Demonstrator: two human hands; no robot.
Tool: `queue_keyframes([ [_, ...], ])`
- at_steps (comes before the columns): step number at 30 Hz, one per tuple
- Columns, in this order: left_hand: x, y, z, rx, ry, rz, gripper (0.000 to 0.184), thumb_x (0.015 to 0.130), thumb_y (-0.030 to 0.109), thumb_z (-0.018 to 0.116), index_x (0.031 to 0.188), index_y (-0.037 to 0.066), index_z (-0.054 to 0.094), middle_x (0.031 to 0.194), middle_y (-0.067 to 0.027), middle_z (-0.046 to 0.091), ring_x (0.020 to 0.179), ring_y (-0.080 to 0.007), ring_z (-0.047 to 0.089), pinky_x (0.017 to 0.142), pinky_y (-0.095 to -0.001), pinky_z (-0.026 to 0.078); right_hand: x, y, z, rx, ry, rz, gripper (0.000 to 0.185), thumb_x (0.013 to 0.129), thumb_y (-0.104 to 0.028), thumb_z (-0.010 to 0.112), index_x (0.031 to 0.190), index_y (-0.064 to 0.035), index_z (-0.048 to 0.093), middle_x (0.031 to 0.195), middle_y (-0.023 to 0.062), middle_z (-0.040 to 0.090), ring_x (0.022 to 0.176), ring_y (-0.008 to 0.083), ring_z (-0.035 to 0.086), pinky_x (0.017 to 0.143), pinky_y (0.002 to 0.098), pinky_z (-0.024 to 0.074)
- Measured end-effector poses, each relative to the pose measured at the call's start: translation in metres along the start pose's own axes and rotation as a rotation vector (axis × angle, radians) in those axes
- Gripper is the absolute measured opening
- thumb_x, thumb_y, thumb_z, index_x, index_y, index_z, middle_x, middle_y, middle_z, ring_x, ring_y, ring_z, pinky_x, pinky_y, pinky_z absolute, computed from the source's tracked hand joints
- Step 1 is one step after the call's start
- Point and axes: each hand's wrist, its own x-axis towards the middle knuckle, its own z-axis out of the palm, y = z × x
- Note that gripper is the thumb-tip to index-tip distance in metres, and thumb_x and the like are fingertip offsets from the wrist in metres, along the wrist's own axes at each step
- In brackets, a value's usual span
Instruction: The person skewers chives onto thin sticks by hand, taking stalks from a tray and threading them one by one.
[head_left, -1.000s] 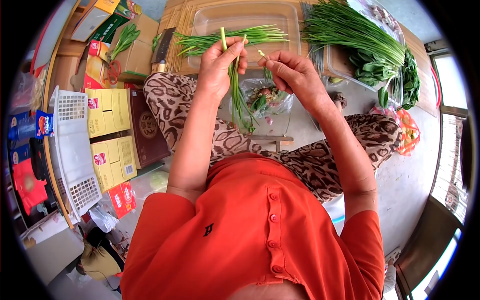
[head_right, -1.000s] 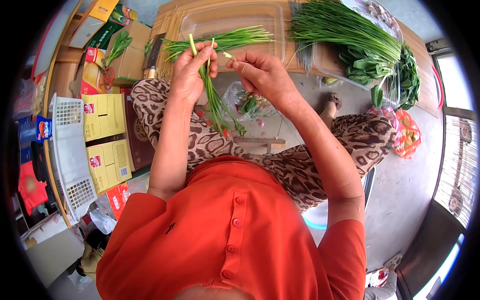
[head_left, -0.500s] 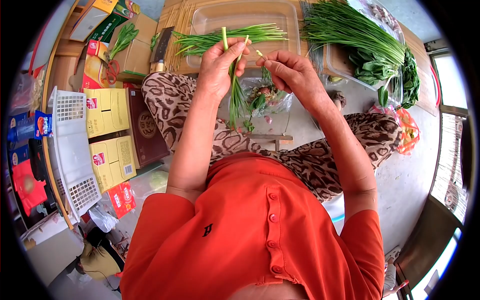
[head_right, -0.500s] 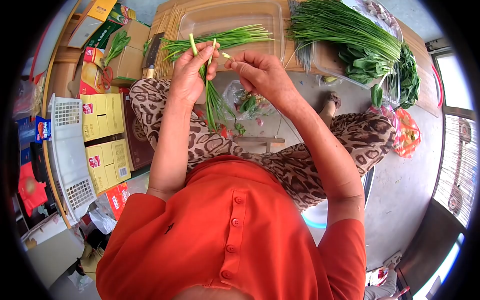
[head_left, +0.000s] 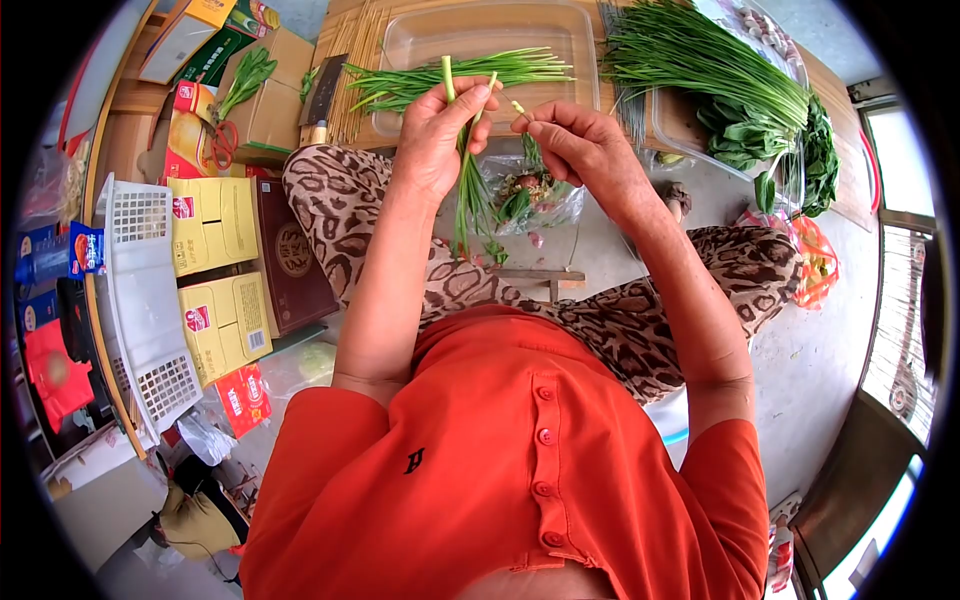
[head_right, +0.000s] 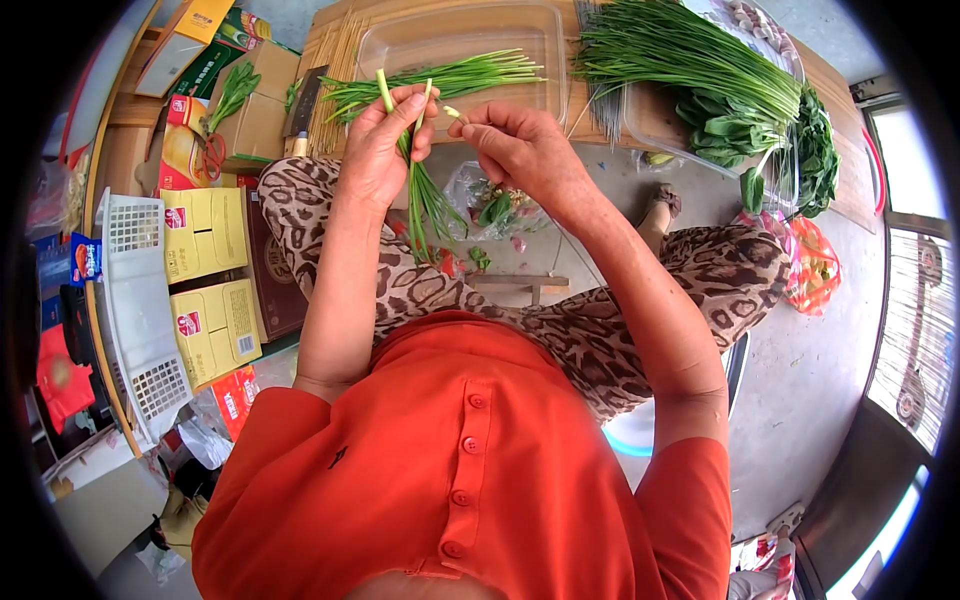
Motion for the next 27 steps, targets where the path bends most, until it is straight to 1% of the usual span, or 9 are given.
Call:
queue_keyframes([
  [8,0.002,0.001,-0.006,0.042,-0.002,0.01,0.02,0.088,0.016,0.063,0.102,0.001,0.063,0.083,-0.002,0.061,0.059,-0.0083,0.049,0.05,-0.0215,0.034,0.0,0.001,0.0,-0.013,-0.002,0.006,0.02,0.096,-0.018,0.05,0.101,-0.0048,0.065,0.057,-0.0068,0.042,0.051,0.0026,0.035,0.048,0.0191,0.0269],
  [11,0.003,0.002,-0.01,0.043,-0.029,0.01,0.02,0.086,0.015,0.066,0.099,0.001,0.065,0.082,-0.004,0.063,0.058,-0.0071,0.05,0.047,-0.0205,0.035,-0.001,0.0,-0.001,-0.019,-0.018,-0.003,0.02,0.096,-0.017,0.05,0.101,-0.0045,0.065,0.057,-0.0067,0.043,0.051,0.0024,0.036,0.048,0.019,0.0271],
  [13,0.002,0.004,-0.011,0.088,-0.028,-0.017,0.02,0.086,0.015,0.066,0.1,0.0,0.064,0.082,-0.0025,0.061,0.059,-0.0076,0.048,0.049,-0.0212,0.034,-0.001,0.0,-0.001,-0.025,-0.025,-0.009,0.02,0.096,-0.017,0.05,0.101,-0.0044,0.065,0.057,-0.0066,0.043,0.051,0.0024,0.036,0.048,0.0188,0.0272],
  [18,0.002,0.007,-0.014,0.092,-0.054,-0.049,0.021,0.086,0.015,0.066,0.099,-0.001,0.064,0.081,-0.0028,0.061,0.059,-0.0068,0.048,0.048,-0.0203,0.033,-0.001,0.001,-0.002,-0.032,-0.035,-0.003,0.02,0.096,-0.018,0.051,0.101,-0.0047,0.065,0.058,-0.0066,0.044,0.051,0.002,0.037,0.048,0.0184,0.0275],
  [20,0.002,0.008,-0.015,0.091,-0.068,-0.056,0.02,0.085,0.015,0.066,0.098,-0.001,0.064,0.081,-0.0029,0.061,0.058,-0.0066,0.047,0.048,-0.0199,0.033,-0.001,0.002,-0.002,-0.001,-0.024,-0.034,0.019,0.093,-0.018,0.055,0.096,-0.0035,0.066,0.055,-0.0048,0.045,0.049,0.0027,0.038,0.045,0.02,0.0295],
  [27,0.002,0.01,-0.015,0.133,-0.064,-0.045,0.02,0.084,0.015,0.068,0.097,0.0,0.065,0.079,-0.0022,0.061,0.058,-0.0062,0.047,0.049,-0.0196,0.032,-0.001,0.001,-0.001,-0.024,-0.015,-0.033,0.018,0.093,-0.018,0.055,0.096,-0.0032,0.066,0.055,-0.0047,0.046,0.049,0.0026,0.038,0.045,0.0201,0.0299],
])
